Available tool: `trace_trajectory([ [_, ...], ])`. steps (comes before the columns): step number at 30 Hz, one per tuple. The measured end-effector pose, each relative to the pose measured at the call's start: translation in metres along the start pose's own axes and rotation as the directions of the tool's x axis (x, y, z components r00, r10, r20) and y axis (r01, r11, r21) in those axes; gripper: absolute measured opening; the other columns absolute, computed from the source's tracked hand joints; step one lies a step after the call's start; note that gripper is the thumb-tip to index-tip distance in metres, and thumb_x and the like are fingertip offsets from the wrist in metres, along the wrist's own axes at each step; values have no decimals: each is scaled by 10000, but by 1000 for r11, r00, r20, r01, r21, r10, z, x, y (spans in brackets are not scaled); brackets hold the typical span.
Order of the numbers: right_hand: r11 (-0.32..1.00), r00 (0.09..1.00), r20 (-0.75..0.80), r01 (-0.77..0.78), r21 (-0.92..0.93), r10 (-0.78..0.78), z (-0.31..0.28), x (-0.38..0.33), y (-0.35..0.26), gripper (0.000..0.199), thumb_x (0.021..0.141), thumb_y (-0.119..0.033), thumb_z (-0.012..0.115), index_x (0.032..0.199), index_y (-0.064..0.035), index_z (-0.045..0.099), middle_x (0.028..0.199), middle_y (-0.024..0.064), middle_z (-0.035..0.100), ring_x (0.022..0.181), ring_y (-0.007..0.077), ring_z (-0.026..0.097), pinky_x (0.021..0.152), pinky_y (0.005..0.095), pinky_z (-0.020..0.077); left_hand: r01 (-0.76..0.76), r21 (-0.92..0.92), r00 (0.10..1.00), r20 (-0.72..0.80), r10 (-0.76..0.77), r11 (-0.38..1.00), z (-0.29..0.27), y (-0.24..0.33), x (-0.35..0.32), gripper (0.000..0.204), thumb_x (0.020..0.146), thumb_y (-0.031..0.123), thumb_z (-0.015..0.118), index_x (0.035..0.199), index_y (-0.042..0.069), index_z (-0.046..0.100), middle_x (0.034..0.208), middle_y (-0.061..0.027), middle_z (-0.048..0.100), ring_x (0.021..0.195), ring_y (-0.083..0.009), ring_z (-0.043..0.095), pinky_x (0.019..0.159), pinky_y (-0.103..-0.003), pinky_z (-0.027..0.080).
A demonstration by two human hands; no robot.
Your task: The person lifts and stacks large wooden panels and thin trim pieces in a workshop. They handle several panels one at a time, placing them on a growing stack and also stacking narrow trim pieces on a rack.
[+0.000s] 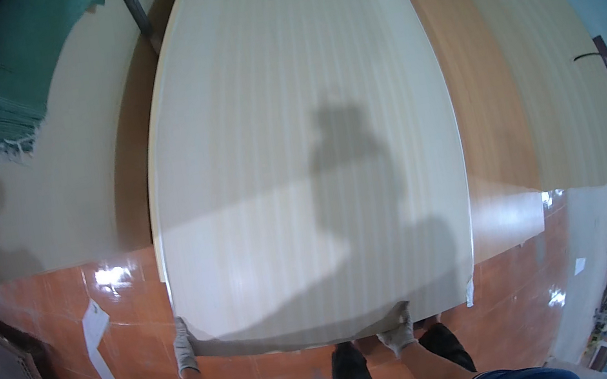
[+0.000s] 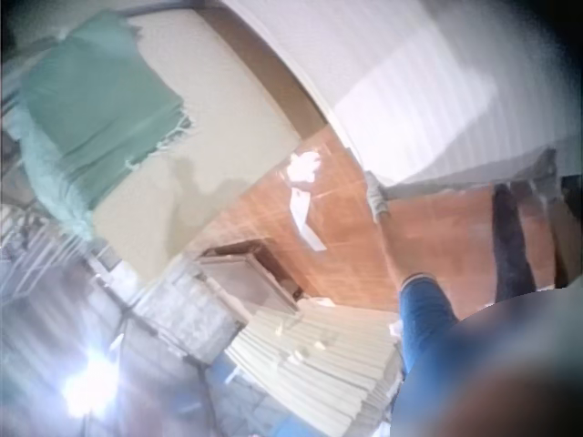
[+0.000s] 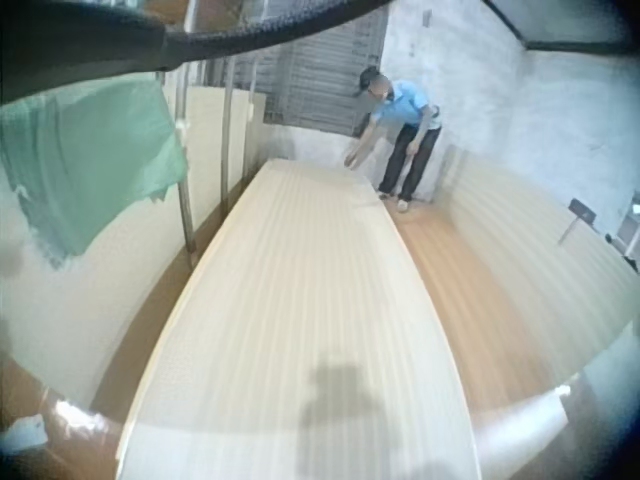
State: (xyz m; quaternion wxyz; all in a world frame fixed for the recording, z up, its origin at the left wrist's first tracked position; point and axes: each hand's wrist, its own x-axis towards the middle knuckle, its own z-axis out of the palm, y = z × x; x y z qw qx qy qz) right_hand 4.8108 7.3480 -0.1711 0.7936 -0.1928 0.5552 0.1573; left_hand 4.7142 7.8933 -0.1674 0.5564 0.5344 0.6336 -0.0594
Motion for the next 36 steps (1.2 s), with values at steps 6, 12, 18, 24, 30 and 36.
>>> trace_trajectory([
  [6,999,1000,11,14,-30,-14,14,-3,1,544,801,-619,603,1142,-195,579,1131,26,609,1047,266,578,854,480,508,-25,6,999,34,25,1000,-8,-1,3,912,793,750,498,1250,-38,554,1228,-104,564,1140,-205,489,995,-324,376],
  [12,991,996,47,84,-107,-79,31,-38,-12,519,813,-623,590,1099,-189,595,1131,16,600,1054,262,558,907,484,475,60,108,992,101,-71,992,-18,4,-17,937,771,779,489,1245,-27,560,1202,-121,575,1099,-221,527,955,-336,412],
  [18,992,989,126,88,-93,-76,46,-92,-46,527,765,-591,677,1101,-197,582,1132,12,577,1077,277,528,928,522,446,56,266,992,91,-83,962,-25,27,-71,986,737,819,464,1224,-31,573,1181,-179,590,1068,-250,571,893,-370,457],
  [24,974,999,-36,19,-227,-28,48,-125,-90,728,708,-731,616,1222,-228,502,1232,54,508,1108,324,485,920,564,423,56,380,975,177,-132,923,-31,54,-144,1016,710,837,470,1194,-50,581,1122,-196,607,1000,-280,605,789,-403,509],
  [30,968,989,148,41,-246,-4,68,-169,-125,658,812,-727,476,1215,-208,503,1212,80,516,1080,316,504,894,527,443,55,290,973,198,-116,956,-14,76,-211,916,708,805,531,1088,-23,621,983,-170,628,873,-261,633,634,-388,538],
  [36,981,887,459,120,-150,-39,76,-192,-160,636,869,-696,406,1207,-168,516,1205,86,534,1087,307,514,908,513,450,56,279,945,295,-141,959,6,74,-258,855,704,808,534,1039,24,603,848,-118,619,673,-227,615,503,-337,510],
])
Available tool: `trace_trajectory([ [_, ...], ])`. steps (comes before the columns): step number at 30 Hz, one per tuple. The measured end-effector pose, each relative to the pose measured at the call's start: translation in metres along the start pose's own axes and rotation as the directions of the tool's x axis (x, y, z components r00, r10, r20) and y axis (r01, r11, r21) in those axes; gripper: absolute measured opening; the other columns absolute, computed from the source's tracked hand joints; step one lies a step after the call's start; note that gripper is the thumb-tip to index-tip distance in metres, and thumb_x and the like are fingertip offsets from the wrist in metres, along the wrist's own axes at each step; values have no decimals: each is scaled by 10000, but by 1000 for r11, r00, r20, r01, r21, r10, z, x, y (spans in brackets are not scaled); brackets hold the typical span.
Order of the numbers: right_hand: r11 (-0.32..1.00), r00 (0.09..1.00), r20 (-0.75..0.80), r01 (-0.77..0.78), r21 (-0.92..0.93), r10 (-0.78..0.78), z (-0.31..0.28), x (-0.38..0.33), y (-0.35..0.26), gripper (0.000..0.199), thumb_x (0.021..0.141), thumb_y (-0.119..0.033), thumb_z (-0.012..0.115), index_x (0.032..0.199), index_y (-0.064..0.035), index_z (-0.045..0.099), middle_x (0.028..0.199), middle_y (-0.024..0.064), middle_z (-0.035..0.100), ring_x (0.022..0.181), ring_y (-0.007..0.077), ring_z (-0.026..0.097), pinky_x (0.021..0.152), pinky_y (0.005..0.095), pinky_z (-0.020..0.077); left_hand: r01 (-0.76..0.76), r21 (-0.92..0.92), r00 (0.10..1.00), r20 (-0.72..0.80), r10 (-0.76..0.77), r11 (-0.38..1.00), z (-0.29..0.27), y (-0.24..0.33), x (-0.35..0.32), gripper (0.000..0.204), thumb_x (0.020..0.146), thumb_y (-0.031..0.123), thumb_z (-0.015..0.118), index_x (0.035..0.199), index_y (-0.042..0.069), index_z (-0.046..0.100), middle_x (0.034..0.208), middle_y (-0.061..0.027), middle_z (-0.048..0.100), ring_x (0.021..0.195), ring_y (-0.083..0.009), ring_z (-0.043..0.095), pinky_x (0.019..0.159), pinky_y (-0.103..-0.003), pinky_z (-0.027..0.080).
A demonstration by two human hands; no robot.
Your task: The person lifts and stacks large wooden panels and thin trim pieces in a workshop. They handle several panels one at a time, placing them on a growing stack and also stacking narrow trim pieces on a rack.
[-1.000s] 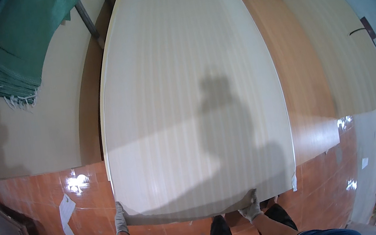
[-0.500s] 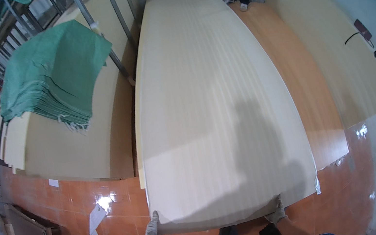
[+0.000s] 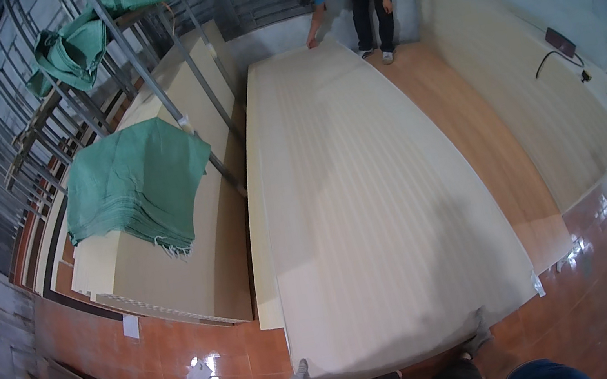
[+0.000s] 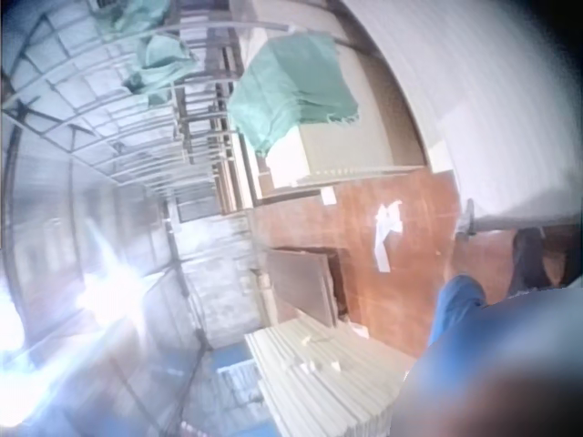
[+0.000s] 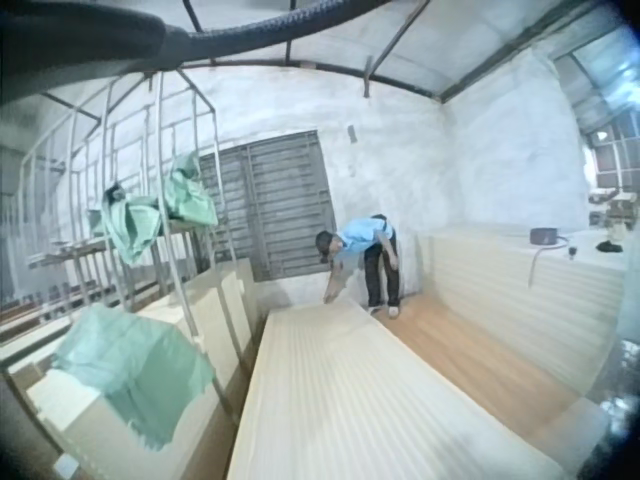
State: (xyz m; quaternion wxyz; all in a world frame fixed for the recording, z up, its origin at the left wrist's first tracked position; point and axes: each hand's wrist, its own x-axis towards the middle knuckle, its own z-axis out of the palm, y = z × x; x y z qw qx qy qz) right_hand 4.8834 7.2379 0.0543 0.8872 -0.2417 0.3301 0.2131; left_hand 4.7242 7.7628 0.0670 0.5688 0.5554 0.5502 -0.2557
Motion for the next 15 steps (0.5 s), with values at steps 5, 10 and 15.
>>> trace_trajectory([
  [5,1000,1000,-7,16,11,-16,9,-18,-35,648,864,-699,413,1209,-160,515,1211,82,536,1088,308,516,912,513,448,22,-16,1000,-4,-22,1000,35,-6,-13,836,710,801,538,1052,41,606,852,-116,625,664,-222,609,491,-335,501],
  [10,1000,995,-95,-11,14,12,30,-53,-61,659,859,-702,420,1210,-153,513,1217,78,538,1090,309,519,917,512,446,20,-101,999,49,-15,995,59,-15,-23,827,703,787,567,1084,54,596,886,-113,632,677,-227,613,487,-340,494],
  [15,999,931,-364,-25,-43,8,22,-91,-75,667,850,-704,437,1204,-145,518,1219,72,547,1086,304,525,928,503,443,78,-94,990,123,-67,992,67,-32,-30,845,693,783,585,1146,70,571,935,-116,627,717,-244,613,521,-371,505],
])
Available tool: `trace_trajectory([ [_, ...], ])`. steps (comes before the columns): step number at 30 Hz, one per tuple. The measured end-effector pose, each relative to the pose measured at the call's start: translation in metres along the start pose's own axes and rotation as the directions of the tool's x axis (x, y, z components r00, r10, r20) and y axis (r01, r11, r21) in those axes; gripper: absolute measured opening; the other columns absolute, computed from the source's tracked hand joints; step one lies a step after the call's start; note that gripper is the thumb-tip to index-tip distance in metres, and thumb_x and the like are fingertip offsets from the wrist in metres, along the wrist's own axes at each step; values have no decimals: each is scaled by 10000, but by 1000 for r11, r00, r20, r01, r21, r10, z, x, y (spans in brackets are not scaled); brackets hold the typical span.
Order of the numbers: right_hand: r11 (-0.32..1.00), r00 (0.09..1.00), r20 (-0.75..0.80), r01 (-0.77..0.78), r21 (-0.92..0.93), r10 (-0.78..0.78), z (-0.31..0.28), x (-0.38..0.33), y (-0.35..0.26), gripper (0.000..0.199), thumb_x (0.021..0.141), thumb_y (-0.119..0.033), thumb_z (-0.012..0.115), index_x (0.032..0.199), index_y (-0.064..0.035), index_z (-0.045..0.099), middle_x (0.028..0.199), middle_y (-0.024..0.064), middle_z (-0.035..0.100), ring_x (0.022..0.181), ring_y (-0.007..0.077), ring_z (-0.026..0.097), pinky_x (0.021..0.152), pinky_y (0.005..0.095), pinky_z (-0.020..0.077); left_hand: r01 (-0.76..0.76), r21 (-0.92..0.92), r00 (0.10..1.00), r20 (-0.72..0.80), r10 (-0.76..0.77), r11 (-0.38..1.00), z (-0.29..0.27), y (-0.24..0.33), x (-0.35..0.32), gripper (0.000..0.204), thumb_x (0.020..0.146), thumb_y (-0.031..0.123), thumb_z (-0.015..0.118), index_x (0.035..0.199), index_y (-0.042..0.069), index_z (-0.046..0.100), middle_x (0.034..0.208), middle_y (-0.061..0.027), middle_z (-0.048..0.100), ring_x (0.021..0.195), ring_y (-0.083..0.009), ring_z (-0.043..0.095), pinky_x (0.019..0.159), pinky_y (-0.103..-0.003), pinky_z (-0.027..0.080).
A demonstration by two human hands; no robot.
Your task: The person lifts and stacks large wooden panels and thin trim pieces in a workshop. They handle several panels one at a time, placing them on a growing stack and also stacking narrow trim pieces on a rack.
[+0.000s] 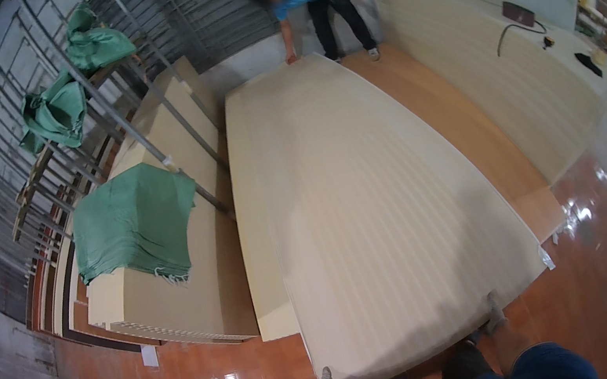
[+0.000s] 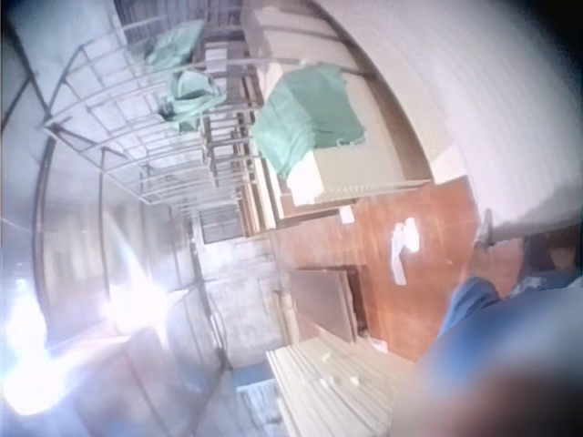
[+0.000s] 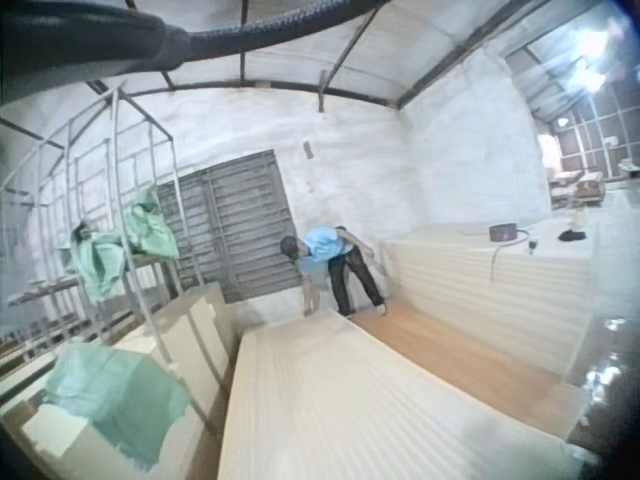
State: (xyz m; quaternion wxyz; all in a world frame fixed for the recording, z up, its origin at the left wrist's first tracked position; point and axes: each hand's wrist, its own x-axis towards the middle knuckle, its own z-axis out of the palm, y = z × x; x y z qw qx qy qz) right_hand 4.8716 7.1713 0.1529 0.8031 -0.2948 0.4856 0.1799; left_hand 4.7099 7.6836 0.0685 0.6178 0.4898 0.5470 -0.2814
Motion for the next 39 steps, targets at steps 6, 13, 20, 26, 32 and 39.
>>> trace_trajectory([
  [6,997,994,-82,69,14,-68,-94,14,-23,612,830,-687,505,1134,-159,567,1114,65,597,1023,278,557,894,466,463,4,-50,999,-39,-6,999,43,-50,-20,868,690,772,602,1199,71,541,1038,-120,606,827,-269,605,584,-410,513],
  [13,994,998,39,53,95,-57,-218,8,-66,537,852,-658,498,1092,-186,585,1049,48,610,988,271,569,857,465,471,-5,7,1000,24,5,1000,113,-107,-63,831,729,748,585,1244,98,525,1099,-134,601,843,-284,607,609,-423,509],
  [20,988,993,54,96,123,-104,-300,-18,-104,658,798,-643,591,1265,-183,530,1275,45,542,1188,283,475,1027,466,370,-9,-21,999,40,10,1000,180,-155,-88,764,792,706,553,1261,104,509,1133,-119,598,902,-279,601,653,-416,503],
  [26,966,993,-104,87,244,-63,-394,-27,-147,698,784,-595,650,1322,-179,492,1355,70,484,1256,305,422,1042,455,360,7,-53,997,72,-3,999,241,-213,-88,812,750,681,632,1278,79,500,1115,-126,594,889,-295,599,697,-444,512],
  [32,986,993,-99,85,146,-71,-481,-13,-205,808,775,-658,603,1390,-172,408,1439,96,387,1326,332,331,1069,505,305,39,-83,994,105,-30,996,322,-268,-90,793,741,659,658,1238,53,538,1054,-115,622,910,-274,610,697,-428,500],
  [39,997,997,-10,81,-18,-81,-582,5,-286,873,776,-744,500,1427,-181,354,1490,78,312,1342,334,301,1078,555,254,4,-2,999,42,-4,1000,449,-327,-118,804,776,685,595,1268,56,507,1120,-102,594,928,-229,592,695,-379,501],
])
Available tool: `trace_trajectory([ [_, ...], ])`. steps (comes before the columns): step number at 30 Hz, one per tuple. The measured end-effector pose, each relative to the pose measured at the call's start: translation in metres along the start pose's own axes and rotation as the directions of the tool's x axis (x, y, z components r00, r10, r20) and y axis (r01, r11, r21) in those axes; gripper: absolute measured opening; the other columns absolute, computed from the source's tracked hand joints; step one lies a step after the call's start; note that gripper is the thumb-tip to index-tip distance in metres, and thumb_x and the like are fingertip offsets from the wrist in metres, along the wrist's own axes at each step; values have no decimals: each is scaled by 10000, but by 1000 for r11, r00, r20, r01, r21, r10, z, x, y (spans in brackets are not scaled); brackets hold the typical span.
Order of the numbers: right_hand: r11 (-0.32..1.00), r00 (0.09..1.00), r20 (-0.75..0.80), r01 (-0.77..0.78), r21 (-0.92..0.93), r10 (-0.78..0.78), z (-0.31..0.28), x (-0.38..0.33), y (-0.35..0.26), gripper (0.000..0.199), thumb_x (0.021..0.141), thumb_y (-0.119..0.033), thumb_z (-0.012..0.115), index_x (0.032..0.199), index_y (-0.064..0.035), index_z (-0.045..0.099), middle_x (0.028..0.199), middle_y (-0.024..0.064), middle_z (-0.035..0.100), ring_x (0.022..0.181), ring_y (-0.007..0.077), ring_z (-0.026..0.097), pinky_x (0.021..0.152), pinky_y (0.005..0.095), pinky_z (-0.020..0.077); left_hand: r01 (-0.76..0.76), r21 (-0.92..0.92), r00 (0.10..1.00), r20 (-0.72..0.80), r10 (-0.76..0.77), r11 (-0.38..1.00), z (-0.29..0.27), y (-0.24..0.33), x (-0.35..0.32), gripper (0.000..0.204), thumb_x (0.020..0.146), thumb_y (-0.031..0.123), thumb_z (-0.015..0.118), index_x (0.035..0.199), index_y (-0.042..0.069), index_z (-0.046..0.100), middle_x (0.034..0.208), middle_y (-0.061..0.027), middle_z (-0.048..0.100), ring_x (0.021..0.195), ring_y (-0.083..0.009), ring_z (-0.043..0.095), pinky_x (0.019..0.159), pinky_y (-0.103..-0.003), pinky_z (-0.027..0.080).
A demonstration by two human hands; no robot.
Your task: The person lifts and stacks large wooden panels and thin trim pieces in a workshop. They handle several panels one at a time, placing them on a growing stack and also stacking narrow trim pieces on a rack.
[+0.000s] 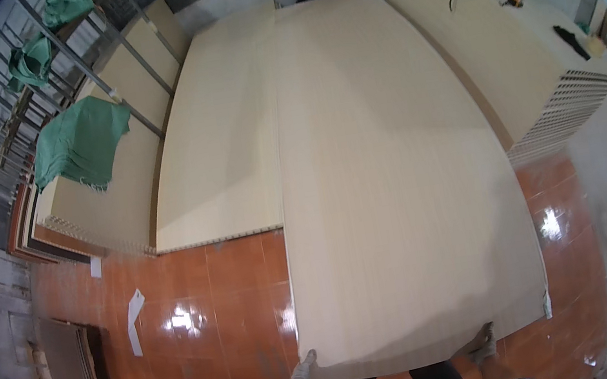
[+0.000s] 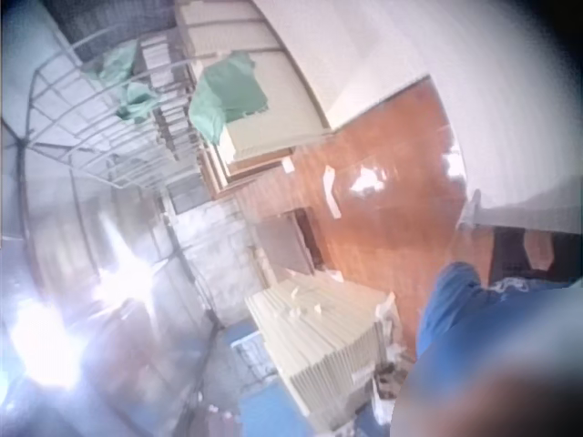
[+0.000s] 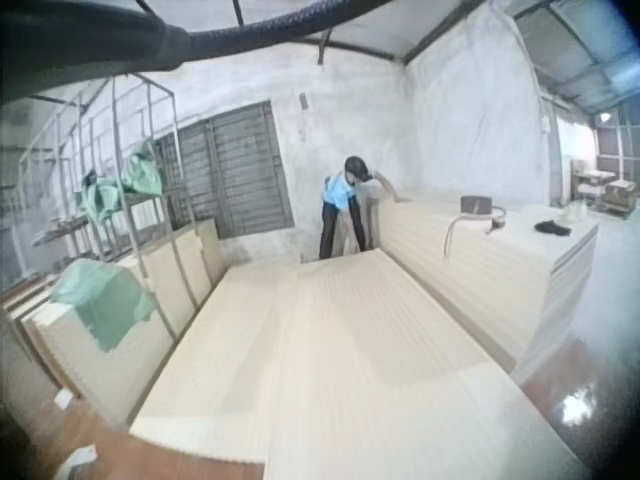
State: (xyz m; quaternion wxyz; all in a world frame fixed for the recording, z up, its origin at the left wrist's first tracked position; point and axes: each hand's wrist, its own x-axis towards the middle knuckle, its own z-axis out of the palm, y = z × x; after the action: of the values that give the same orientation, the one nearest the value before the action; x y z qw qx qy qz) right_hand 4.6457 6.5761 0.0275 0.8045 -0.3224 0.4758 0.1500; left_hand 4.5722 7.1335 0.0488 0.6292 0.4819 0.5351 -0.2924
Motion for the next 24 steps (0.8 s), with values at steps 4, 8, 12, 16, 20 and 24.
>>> trace_trajectory([
  [4,997,994,-103,-33,-69,26,-63,32,-40,867,779,-739,505,1428,-185,356,1492,70,308,1350,295,289,1084,478,272,-10,-1,999,-38,10,1000,63,-35,14,798,770,677,612,1292,87,485,1076,-74,594,873,-194,588,642,-362,499],
  [8,984,942,-332,-16,-177,-44,-95,59,-59,793,778,-720,540,1368,-197,451,1418,38,406,1257,199,404,1015,353,367,-15,-10,999,-33,14,1000,110,-61,49,796,782,627,641,1343,101,438,1154,-89,570,991,-227,570,792,-378,493],
  [12,984,924,-382,-58,-166,-10,-104,89,-73,688,778,-686,589,1285,-224,539,1330,-15,491,1156,123,480,939,294,418,49,-14,997,-66,-50,999,137,-87,94,771,799,589,650,1348,92,433,1198,-102,551,1054,-251,549,864,-395,474],
  [16,995,966,-256,19,-97,-43,-127,138,-69,641,796,-657,596,1269,-227,549,1324,-38,490,1162,113,469,940,298,415,89,-29,990,-107,-91,996,153,-110,151,767,805,577,650,1356,92,427,1221,-107,540,1086,-263,534,902,-409,460],
  [20,996,984,-163,58,-75,-70,-150,196,-53,638,812,-628,600,1299,-223,521,1367,-32,453,1203,128,444,975,309,392,52,-79,992,-107,-60,996,159,-118,193,752,814,560,648,1362,95,427,1240,-104,536,1092,-266,534,909,-415,459],
  [24,1000,981,-194,-16,-23,11,-156,240,-33,708,810,-620,603,1376,-223,445,1444,-9,387,1296,181,376,1058,334,319,-32,-51,992,-124,26,998,158,-117,230,742,818,543,651,1364,91,433,1268,-94,529,1119,-262,519,933,-413,445],
])
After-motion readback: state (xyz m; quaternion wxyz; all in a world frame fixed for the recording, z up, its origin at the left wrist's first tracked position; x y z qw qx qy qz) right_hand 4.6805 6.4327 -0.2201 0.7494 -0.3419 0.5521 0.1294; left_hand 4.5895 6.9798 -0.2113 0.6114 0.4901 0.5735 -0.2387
